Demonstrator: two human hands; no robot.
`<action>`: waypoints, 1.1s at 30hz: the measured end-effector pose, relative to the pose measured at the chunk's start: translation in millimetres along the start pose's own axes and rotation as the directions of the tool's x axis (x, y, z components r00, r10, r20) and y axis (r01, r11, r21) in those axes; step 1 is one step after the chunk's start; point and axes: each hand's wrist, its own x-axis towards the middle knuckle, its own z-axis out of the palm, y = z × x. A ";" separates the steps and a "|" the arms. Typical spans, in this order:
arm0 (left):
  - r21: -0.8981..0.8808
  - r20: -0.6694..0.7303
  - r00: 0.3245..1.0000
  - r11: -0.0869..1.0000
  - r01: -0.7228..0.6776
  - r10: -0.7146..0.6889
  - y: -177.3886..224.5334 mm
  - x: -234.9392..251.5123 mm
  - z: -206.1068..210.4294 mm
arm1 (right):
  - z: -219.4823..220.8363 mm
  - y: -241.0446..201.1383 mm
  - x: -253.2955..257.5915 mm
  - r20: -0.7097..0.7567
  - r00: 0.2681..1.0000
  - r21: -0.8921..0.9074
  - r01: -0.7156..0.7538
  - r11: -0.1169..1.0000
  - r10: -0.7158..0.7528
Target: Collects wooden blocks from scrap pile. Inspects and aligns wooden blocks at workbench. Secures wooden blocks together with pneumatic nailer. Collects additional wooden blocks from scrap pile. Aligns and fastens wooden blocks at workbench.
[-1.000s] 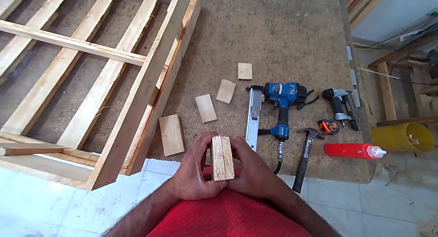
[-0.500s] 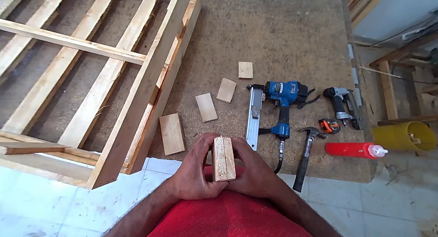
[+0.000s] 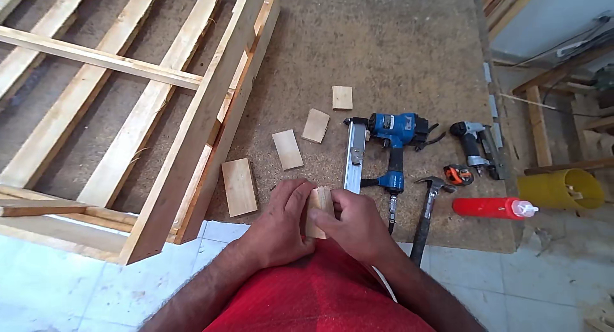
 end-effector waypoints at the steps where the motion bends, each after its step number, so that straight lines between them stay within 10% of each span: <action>1: 0.042 0.013 1.000 0.999 -0.007 0.006 -2.6 2.0 -0.4 | 1.4 1.0 5.9 0.005 0.999 -0.016 -0.032 0.999 0.033; 6: -0.060 0.031 0.997 0.996 0.070 -0.068 -22.4 -6.0 -23.3 | -5.9 25.5 22.5 0.194 0.980 0.658 -0.168 0.734 0.050; 15: -0.447 -0.079 0.990 0.892 0.067 -0.114 -39.2 -22.6 -20.0 | 0.4 25.8 24.4 0.264 0.964 0.783 -0.206 0.587 -0.014; 22: -0.895 0.213 0.918 0.310 0.320 -0.334 -32.4 -34.7 -10.2 | 3.8 37.4 22.9 0.107 0.948 0.504 0.209 0.838 -0.301; 27: -0.883 0.092 0.889 0.376 0.281 -0.448 -28.1 -36.6 6.0 | -13.4 60.5 36.2 0.135 0.948 0.247 0.251 0.936 -0.289; 30: -0.874 0.089 0.826 0.355 0.333 -0.557 -38.7 -42.9 21.0 | -65.2 105.3 62.7 -0.310 0.950 -0.134 0.000 0.991 -0.042; 33: -0.859 0.127 0.703 0.276 0.430 -0.700 -55.0 -53.4 48.1 | -120.3 173.8 106.5 -0.581 0.730 -0.120 -0.513 0.850 0.359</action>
